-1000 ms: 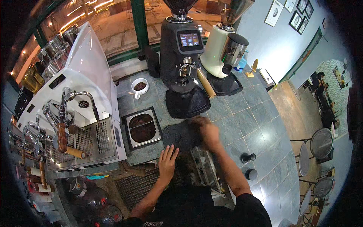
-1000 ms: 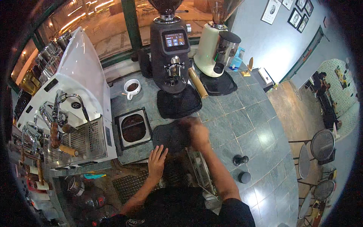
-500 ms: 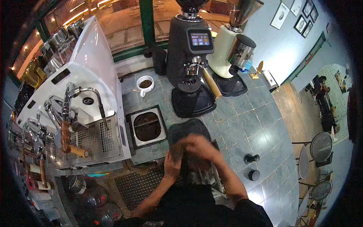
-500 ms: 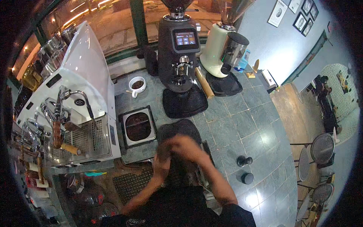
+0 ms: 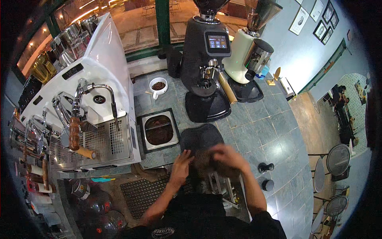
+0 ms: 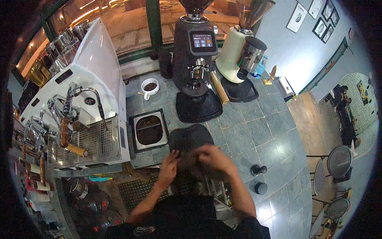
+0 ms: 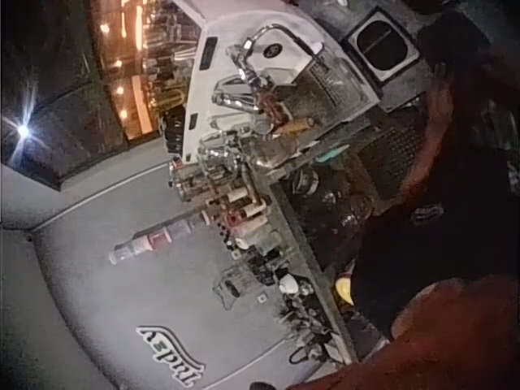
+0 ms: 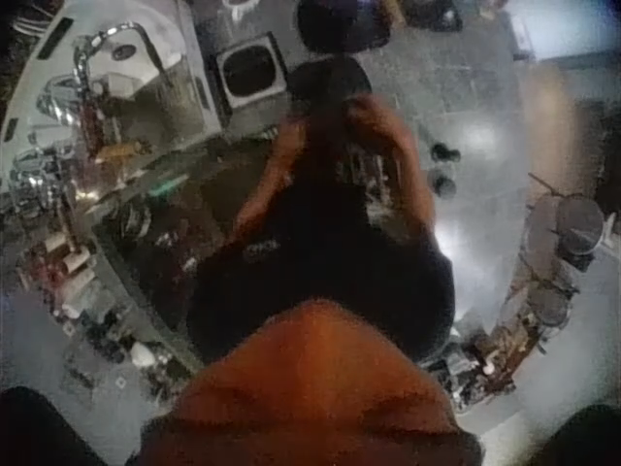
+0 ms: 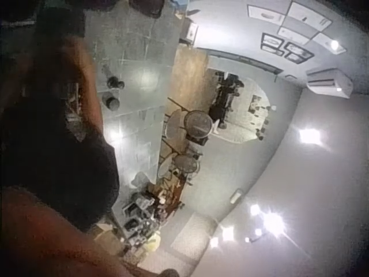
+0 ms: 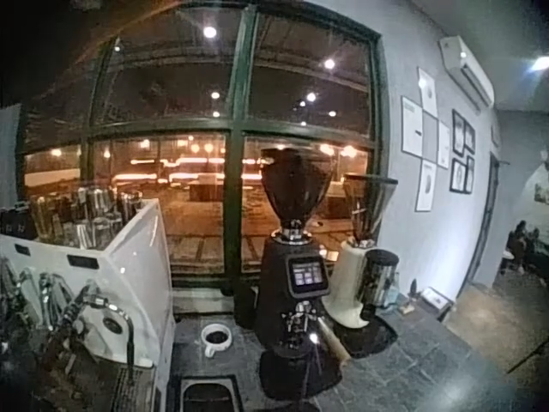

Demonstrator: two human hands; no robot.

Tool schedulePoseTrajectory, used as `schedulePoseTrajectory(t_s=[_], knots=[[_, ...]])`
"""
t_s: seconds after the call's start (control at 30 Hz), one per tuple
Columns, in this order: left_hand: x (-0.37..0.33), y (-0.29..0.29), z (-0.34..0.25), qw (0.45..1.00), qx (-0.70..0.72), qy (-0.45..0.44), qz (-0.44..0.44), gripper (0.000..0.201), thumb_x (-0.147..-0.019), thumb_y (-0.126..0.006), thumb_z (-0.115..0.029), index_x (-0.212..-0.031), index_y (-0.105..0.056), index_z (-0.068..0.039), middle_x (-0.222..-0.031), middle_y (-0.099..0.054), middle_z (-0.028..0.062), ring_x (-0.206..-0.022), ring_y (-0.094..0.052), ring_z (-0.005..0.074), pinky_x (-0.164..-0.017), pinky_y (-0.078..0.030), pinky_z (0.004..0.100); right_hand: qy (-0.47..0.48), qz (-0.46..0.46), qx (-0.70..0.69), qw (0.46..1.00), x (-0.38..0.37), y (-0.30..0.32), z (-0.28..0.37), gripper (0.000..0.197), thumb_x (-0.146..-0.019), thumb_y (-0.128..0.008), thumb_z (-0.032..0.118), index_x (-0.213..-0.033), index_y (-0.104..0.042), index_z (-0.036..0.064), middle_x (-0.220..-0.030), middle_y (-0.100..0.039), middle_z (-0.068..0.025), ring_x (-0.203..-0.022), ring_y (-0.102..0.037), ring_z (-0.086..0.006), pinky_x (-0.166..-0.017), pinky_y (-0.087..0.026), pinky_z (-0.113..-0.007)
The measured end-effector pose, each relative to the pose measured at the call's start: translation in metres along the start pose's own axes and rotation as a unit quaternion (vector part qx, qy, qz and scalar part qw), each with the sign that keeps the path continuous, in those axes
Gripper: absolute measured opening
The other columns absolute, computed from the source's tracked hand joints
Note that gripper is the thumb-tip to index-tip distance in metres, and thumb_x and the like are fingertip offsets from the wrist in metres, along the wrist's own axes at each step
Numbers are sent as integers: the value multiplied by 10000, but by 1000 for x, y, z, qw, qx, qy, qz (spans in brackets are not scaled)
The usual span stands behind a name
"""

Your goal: The person is cleaning components of an espresso machine and the surrounding counter area.

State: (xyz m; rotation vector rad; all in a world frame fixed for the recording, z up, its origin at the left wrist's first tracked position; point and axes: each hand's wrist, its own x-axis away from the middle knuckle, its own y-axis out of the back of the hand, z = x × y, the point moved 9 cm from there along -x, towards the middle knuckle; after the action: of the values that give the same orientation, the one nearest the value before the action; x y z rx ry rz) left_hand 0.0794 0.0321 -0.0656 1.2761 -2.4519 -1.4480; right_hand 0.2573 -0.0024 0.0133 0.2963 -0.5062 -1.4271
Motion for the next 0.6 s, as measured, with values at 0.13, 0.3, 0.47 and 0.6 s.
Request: schedulePoseTrajectory(t_s=[0.13, 0.3, 0.47, 0.6], knots=[[-76, 51, 7, 994, 74, 18, -77, 359, -856, -497, 21, -1187, -631, -21, -1226, -618, 185, -1189, -550, 367, -1001, -420, 480, 14, -304, 203, 931, -16, 49, -10, 343, -877, -585, 119, -1211, -606, 46, -965, -649, -189, -902, -634, -359, -781, -493, -443], [-143, -12, 34, 980, 9, 38, 193, 430, -827, -462, 44, -1211, -626, -57, -1266, -595, 177, -1145, -565, 365, -1000, -439, 421, 90, -285, 386, 873, -50, -77, -50, 544, -821, -600, 89, -1357, -509, 105, -1014, -562, -170, -929, -601, -307, -743, -499, -419], [-135, -26, 24, 948, -61, 2, 312, 487, -804, -470, 60, -1258, -589, -69, -1310, -562, 181, -1149, -555, 377, -1010, -434, 427, 134, -189, 332, 915, -2, -79, -27, 595, -814, -621, 102, -1388, -463, 76, -980, -529, -115, -888, -582, -284, -742, -508, -399], [-115, -24, 34, 963, 33, 70, 257, 564, -777, -446, 121, -1298, -547, -69, -1342, -532, 191, -1213, -519, 368, -1053, -401, 427, 158, -187, 333, 911, -3, -74, -37, 558, -793, -638, 106, -1337, -531, 168, -938, -510, -87, -870, -575, -284, -735, -508, -404]])
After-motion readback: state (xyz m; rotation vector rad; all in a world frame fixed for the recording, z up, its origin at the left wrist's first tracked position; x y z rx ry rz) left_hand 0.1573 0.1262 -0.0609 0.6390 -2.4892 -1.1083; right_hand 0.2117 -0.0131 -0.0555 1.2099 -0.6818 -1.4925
